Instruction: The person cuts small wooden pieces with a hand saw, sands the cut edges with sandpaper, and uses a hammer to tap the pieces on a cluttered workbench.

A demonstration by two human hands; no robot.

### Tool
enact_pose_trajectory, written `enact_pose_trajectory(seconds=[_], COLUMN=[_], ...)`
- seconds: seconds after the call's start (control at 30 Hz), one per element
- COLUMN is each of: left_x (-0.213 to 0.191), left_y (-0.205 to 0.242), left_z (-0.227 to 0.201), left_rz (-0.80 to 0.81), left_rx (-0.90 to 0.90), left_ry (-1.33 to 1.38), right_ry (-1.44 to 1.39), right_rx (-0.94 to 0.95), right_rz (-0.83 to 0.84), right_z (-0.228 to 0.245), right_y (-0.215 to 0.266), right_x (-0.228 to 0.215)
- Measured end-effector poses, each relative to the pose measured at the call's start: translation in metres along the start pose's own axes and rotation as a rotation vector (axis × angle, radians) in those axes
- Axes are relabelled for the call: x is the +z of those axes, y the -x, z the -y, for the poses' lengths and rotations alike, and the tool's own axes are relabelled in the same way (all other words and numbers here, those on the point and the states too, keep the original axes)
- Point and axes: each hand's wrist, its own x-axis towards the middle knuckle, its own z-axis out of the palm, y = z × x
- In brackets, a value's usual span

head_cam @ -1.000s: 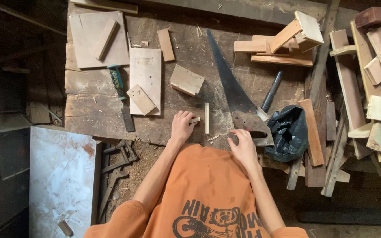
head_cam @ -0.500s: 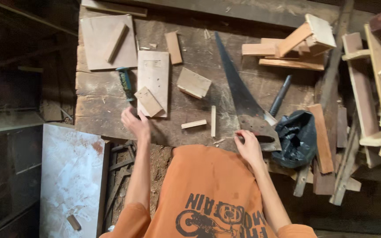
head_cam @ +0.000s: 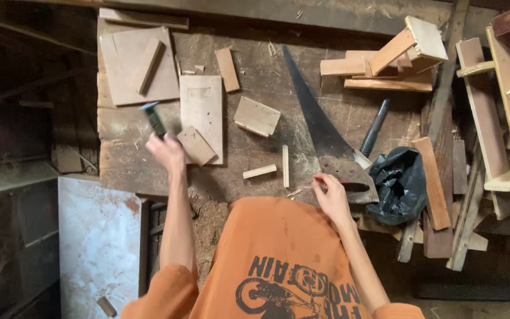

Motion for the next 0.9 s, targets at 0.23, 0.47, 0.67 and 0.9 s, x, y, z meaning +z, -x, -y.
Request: enact_pose_trajectory(seconds=[0.23, 0.47, 0.67, 0.9], left_x=[-0.059, -0.038, -0.030, -0.019], left_y=[0.097, 0.259, 0.298, 0.253], left_z=[-0.059, -0.159, -0.189, -0.151], left_rz=[-0.203, 0.637, 1.018, 0.925], left_rx=[0.768, 1.055, 1.036, 1.052], left_ry=[0.111, 0.267, 0.428, 0.357], right_ry=[-0.449, -0.870, -0.524, -0.259], right_rx=[0.000, -0.066, -0.330, -0.269], right_rz=[0.254, -0.022, -0.108, -0.356], right_z=[0.083, 0.130, 0.103, 0.106], right_y=[-0.001, 0.010, 0.018, 0.038], right_x=[-0.019, -0.042, -0.095, -0.101])
